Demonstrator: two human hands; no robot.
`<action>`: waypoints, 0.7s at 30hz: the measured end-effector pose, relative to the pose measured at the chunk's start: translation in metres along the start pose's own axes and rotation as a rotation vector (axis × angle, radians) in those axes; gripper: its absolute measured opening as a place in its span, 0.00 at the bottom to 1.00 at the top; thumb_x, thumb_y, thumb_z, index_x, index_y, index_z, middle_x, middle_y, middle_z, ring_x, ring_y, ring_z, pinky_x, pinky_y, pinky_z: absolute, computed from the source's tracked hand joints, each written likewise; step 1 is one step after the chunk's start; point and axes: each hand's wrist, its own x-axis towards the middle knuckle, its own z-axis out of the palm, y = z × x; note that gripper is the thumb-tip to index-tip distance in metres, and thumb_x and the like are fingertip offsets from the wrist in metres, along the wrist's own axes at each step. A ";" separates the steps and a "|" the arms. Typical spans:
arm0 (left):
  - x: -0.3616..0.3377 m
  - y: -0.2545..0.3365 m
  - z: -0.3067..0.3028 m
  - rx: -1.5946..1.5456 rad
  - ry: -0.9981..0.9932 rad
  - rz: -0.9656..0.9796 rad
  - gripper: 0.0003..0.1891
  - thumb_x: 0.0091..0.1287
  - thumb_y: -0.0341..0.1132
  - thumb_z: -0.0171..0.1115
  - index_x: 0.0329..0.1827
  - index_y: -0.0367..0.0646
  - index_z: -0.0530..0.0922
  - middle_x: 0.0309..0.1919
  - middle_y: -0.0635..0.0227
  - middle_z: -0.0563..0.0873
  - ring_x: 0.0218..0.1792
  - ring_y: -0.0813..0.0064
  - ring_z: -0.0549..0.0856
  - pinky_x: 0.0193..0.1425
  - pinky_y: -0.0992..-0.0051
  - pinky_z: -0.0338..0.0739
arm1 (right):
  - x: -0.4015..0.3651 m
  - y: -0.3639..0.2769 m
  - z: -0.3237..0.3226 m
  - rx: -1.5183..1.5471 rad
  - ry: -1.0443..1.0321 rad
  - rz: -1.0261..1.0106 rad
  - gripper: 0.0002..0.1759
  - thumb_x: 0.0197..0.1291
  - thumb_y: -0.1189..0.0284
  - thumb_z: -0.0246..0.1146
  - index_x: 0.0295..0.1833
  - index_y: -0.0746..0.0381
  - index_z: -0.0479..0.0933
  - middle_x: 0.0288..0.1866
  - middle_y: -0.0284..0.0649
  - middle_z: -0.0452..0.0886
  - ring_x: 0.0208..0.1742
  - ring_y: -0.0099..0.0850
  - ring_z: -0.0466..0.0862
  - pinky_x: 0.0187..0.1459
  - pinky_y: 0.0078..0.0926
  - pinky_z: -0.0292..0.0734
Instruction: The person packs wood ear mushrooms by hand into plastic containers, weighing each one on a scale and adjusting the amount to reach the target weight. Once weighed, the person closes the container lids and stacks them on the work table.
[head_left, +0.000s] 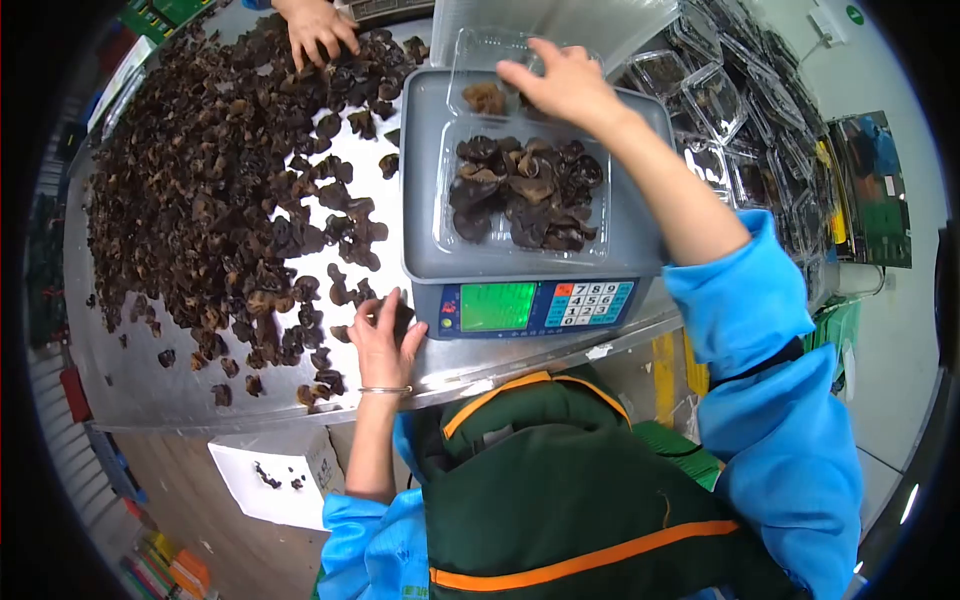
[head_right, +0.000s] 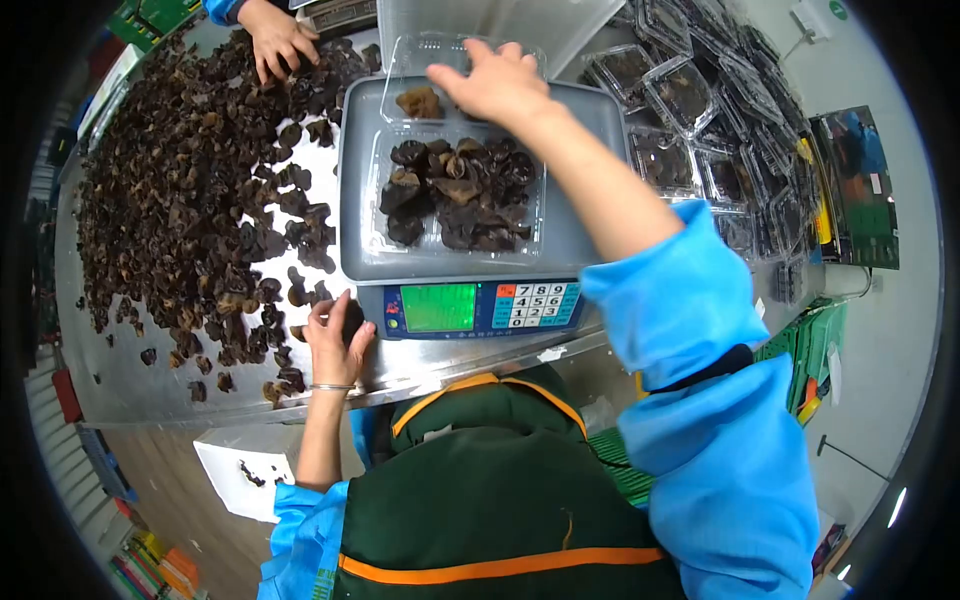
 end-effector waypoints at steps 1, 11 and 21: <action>0.000 -0.006 0.002 0.046 0.022 -0.001 0.24 0.53 0.38 0.69 0.55 0.49 0.76 0.53 0.54 0.71 0.51 0.51 0.70 0.53 0.62 0.71 | -0.005 -0.009 0.003 -0.001 -0.019 -0.016 0.43 0.50 0.37 0.56 0.67 0.50 0.63 0.65 0.56 0.61 0.58 0.55 0.72 0.59 0.44 0.68; -0.005 -0.009 0.014 -0.083 -0.001 0.043 0.15 0.48 0.28 0.66 0.41 0.43 0.79 0.44 0.53 0.76 0.43 0.53 0.79 0.45 0.65 0.76 | -0.012 -0.031 0.014 0.314 -0.036 -0.158 0.22 0.57 0.54 0.60 0.53 0.54 0.74 0.49 0.52 0.71 0.50 0.46 0.76 0.51 0.40 0.72; 0.070 0.111 -0.091 -0.568 0.057 0.240 0.17 0.51 0.24 0.67 0.46 0.40 0.78 0.48 0.60 0.78 0.49 0.68 0.79 0.50 0.72 0.76 | -0.026 -0.030 -0.021 0.892 -0.394 -0.275 0.14 0.54 0.71 0.66 0.46 0.63 0.75 0.34 0.33 0.79 0.29 0.18 0.76 0.21 0.16 0.71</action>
